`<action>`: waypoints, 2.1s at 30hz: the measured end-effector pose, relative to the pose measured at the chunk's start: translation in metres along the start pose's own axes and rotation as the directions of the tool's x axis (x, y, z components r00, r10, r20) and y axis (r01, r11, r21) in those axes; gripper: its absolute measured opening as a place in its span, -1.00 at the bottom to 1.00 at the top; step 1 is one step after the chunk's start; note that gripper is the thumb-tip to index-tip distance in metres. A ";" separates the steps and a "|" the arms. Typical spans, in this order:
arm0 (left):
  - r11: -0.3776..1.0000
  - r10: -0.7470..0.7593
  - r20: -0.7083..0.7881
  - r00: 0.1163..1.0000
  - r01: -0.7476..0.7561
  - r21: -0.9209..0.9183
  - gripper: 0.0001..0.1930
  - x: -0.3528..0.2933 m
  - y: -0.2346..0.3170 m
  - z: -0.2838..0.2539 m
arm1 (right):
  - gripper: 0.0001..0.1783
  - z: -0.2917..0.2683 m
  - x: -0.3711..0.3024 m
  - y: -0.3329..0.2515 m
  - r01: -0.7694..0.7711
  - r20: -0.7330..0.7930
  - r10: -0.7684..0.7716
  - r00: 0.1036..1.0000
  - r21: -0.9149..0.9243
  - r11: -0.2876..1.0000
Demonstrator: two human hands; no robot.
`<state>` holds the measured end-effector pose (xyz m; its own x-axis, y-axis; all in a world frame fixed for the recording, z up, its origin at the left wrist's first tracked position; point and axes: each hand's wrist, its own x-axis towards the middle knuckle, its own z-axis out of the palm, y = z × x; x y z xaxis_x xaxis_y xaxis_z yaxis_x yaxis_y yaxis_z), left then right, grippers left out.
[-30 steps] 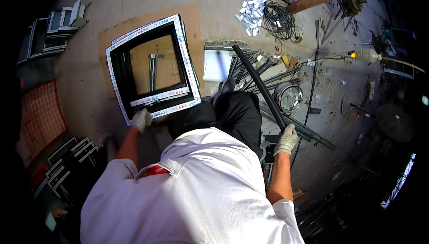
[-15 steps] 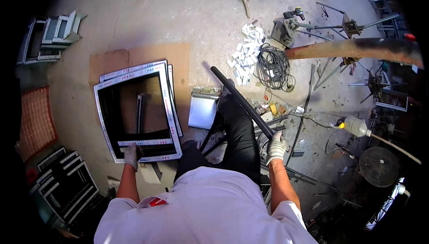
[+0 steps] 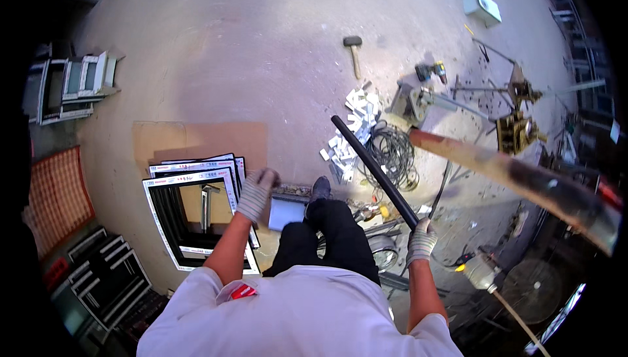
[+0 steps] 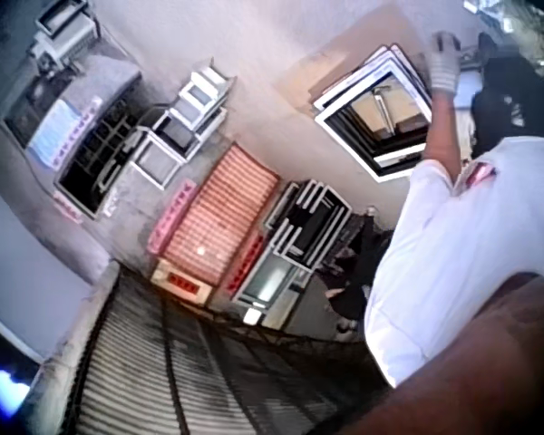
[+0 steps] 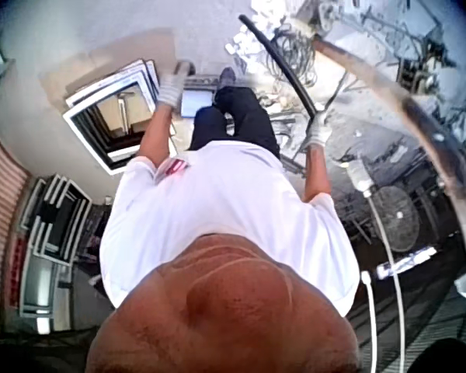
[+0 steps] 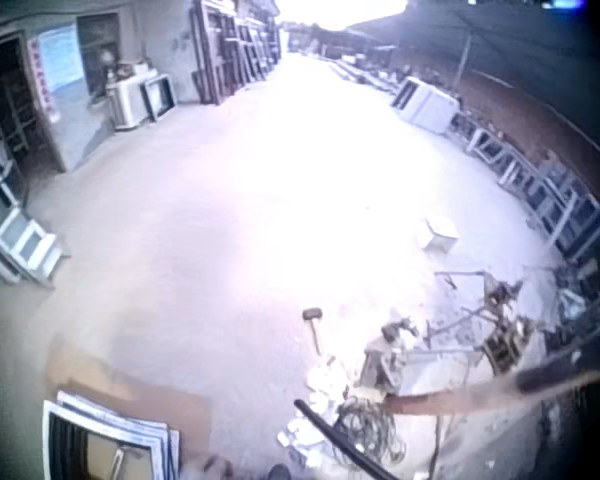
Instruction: The person measures a curved metal frame with a tape measure, marks it with a marker, and cuts it using a miter saw. The person then places the cut frame onto a window frame and repeats the process with another frame.
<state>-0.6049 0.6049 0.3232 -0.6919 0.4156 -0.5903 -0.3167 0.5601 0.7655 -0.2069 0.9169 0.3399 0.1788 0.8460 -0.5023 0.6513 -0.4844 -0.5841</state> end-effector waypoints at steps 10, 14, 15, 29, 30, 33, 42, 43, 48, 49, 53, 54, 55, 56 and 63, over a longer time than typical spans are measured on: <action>0.633 -0.693 -0.066 0.718 0.562 -0.533 -0.68 -0.012 -0.122 -0.168 | -0.40 0.165 0.008 -0.278 0.112 0.144 -0.093 0.985 -0.131 0.985; 0.650 -0.729 -0.125 0.672 0.625 -0.432 -0.70 0.128 -0.060 -0.221 | -0.45 0.239 0.021 -0.337 0.126 0.118 -0.130 0.984 0.046 0.991; 0.649 -0.740 -0.146 0.657 0.640 -0.411 -0.71 0.153 -0.035 -0.227 | -0.46 0.255 0.025 -0.349 0.231 0.063 -0.228 0.972 -0.038 0.972; 0.819 0.455 0.116 0.883 -0.466 0.336 -0.71 0.634 0.607 -0.166 | -0.38 0.410 0.124 -0.664 0.297 0.073 -0.306 0.949 0.113 0.948; 0.725 0.532 0.146 0.834 -0.537 0.430 -0.69 0.643 0.619 -0.147 | -0.38 0.425 0.143 -0.685 0.310 0.055 -0.325 0.944 0.184 0.933; 0.409 0.717 0.289 0.634 -0.719 0.562 -0.47 0.688 0.653 -0.091 | -0.39 0.450 0.194 -0.781 0.299 0.212 -0.285 0.935 -0.039 0.953; -0.026 0.695 0.590 0.410 -0.807 0.590 -0.14 0.767 0.814 0.041 | -0.44 0.389 0.306 -0.951 0.259 0.298 -0.273 0.915 0.087 0.962; -0.052 0.682 0.624 0.383 -0.825 0.562 -0.17 0.786 0.832 0.057 | -0.45 0.384 0.321 -0.964 0.243 0.301 -0.265 0.916 0.109 0.964; 0.014 0.408 0.815 0.412 -0.895 0.446 -0.34 0.905 0.906 0.146 | -0.48 0.373 0.421 -1.005 0.203 0.295 -0.250 0.922 0.181 0.962; -0.003 0.345 0.842 0.415 -0.896 0.443 -0.42 0.920 0.925 0.170 | -0.48 0.373 0.444 -1.013 0.206 0.267 -0.251 0.930 0.186 0.961; -0.017 0.029 0.919 0.392 -0.920 0.393 -0.43 0.987 0.997 0.269 | -0.48 0.340 0.523 -1.051 0.144 0.182 -0.180 0.967 0.196 0.970; -0.014 0.022 0.930 0.367 -0.930 0.367 -0.44 0.991 1.022 0.302 | -0.48 0.327 0.540 -1.062 0.109 0.154 -0.144 0.978 0.215 0.971; -0.019 -0.011 0.940 0.341 -0.940 0.341 -0.44 0.993 1.045 0.326 | -0.48 0.324 0.559 -1.057 0.090 0.103 -0.120 0.987 0.262 0.961; -0.024 -0.043 0.948 0.315 -0.949 0.315 -0.45 0.993 1.068 0.352 | -0.48 0.317 0.579 -1.051 0.073 0.051 -0.093 0.994 0.309 0.948; -0.201 -0.304 0.941 0.152 -0.975 0.093 -0.43 0.973 1.167 0.570 | -0.47 0.223 0.668 -1.030 -0.064 -0.248 0.203 0.947 0.474 0.878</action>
<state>-1.2781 2.0713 0.4968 0.6013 0.5670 -0.5631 0.7985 -0.4515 0.3981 -0.9231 1.9318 0.4636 0.4841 0.7586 -0.4361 0.2110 -0.5849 -0.7832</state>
